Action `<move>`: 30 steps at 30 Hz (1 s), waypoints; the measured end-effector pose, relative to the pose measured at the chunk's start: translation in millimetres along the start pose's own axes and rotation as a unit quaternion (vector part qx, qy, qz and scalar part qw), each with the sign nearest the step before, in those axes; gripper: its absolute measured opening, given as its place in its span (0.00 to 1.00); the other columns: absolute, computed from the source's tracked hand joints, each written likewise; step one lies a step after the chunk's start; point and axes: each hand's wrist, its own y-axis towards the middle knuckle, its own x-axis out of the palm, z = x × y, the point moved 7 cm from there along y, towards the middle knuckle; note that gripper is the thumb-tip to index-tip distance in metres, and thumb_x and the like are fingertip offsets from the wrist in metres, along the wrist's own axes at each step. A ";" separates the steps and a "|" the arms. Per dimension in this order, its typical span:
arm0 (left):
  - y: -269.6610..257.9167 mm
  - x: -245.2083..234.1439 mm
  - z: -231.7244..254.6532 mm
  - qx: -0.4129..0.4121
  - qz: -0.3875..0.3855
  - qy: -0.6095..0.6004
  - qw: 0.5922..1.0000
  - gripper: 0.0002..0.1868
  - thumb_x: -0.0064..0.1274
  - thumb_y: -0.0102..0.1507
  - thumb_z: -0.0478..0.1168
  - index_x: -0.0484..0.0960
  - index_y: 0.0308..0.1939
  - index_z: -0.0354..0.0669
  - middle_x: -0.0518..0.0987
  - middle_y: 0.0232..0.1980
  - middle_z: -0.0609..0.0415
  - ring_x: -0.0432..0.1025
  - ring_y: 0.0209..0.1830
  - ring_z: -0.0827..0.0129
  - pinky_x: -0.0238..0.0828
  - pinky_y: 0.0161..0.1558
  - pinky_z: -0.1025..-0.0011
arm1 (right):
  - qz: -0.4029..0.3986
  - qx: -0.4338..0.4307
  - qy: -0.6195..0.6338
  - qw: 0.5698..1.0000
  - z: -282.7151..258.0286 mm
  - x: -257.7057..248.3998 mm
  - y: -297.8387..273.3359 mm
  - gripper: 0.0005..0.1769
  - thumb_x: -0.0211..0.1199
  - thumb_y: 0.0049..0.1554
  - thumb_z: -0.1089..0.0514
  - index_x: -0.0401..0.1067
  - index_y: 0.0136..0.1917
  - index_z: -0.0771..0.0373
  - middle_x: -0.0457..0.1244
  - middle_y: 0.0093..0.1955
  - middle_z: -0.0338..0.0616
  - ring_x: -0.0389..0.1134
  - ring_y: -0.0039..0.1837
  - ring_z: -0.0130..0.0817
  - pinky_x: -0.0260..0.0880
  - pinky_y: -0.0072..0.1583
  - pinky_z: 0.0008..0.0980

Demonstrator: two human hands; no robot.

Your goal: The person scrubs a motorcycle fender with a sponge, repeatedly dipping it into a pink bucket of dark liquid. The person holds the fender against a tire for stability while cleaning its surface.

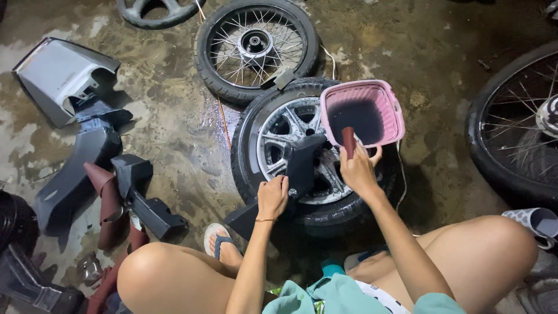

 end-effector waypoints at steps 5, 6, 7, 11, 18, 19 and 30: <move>-0.4 -21.3 19.9 -0.027 0.024 0.034 0.999 0.21 0.36 0.74 0.55 0.81 0.43 0.48 0.82 0.25 0.43 0.80 0.29 0.46 0.75 0.38 0.56 | 0.057 -0.052 0.017 0.997 -44.9 -6.6 -18.7 0.21 0.50 0.67 0.54 0.69 0.66 0.70 0.64 0.69 0.58 0.61 0.74 0.44 0.31 0.74 0.66; -0.9 -22.4 20.8 -0.025 0.034 0.062 0.997 0.21 0.37 0.74 0.56 0.81 0.42 0.50 0.80 0.22 0.44 0.80 0.27 0.46 0.76 0.36 0.58 | 0.092 -0.075 0.017 0.993 -62.1 -16.6 -22.2 0.23 0.53 0.65 0.55 0.68 0.67 0.71 0.63 0.70 0.58 0.60 0.75 0.42 0.33 0.75 0.62; 1.2 -20.4 20.1 -0.026 0.034 0.062 0.997 0.21 0.37 0.74 0.56 0.81 0.42 0.50 0.80 0.22 0.44 0.80 0.27 0.46 0.76 0.36 0.58 | 0.091 -0.076 0.017 0.993 -69.8 -11.0 -28.4 0.23 0.53 0.65 0.55 0.68 0.67 0.71 0.63 0.70 0.58 0.60 0.75 0.42 0.33 0.75 0.62; -1.6 -22.3 26.1 0.038 0.105 0.123 0.986 0.21 0.39 0.73 0.54 0.76 0.30 0.51 0.76 0.14 0.48 0.77 0.17 0.50 0.75 0.26 0.62 | 0.093 -0.172 -0.016 0.981 -109.5 16.9 -68.1 0.28 0.52 0.65 0.51 0.61 0.72 0.71 0.53 0.80 0.58 0.51 0.81 0.44 0.39 0.75 0.66; -0.2 -20.0 26.9 0.066 0.128 0.134 0.980 0.21 0.39 0.73 0.53 0.72 0.26 0.53 0.73 0.11 0.50 0.75 0.13 0.52 0.73 0.21 0.62 | 0.081 -0.208 -0.038 0.974 -109.5 48.5 -88.6 0.42 0.49 0.59 0.33 0.62 0.72 0.70 0.48 0.83 0.54 0.44 0.84 0.49 0.35 0.74 0.77; -1.4 -18.9 25.8 0.067 0.127 0.134 0.981 0.21 0.39 0.73 0.53 0.72 0.26 0.53 0.73 0.11 0.50 0.75 0.13 0.52 0.73 0.21 0.62 | 0.081 -0.207 -0.039 0.974 -107.0 50.4 -84.3 0.42 0.49 0.59 0.33 0.62 0.72 0.70 0.48 0.83 0.54 0.44 0.84 0.49 0.35 0.74 0.77; -1.4 -16.4 25.1 0.055 0.122 0.139 0.981 0.21 0.40 0.72 0.53 0.73 0.27 0.53 0.73 0.12 0.48 0.76 0.15 0.50 0.74 0.22 0.60 | 0.045 -0.112 0.012 0.993 -98.6 54.2 -67.7 0.36 0.43 0.66 0.40 0.56 0.77 0.66 0.45 0.85 0.45 0.41 0.85 0.40 0.24 0.73 0.79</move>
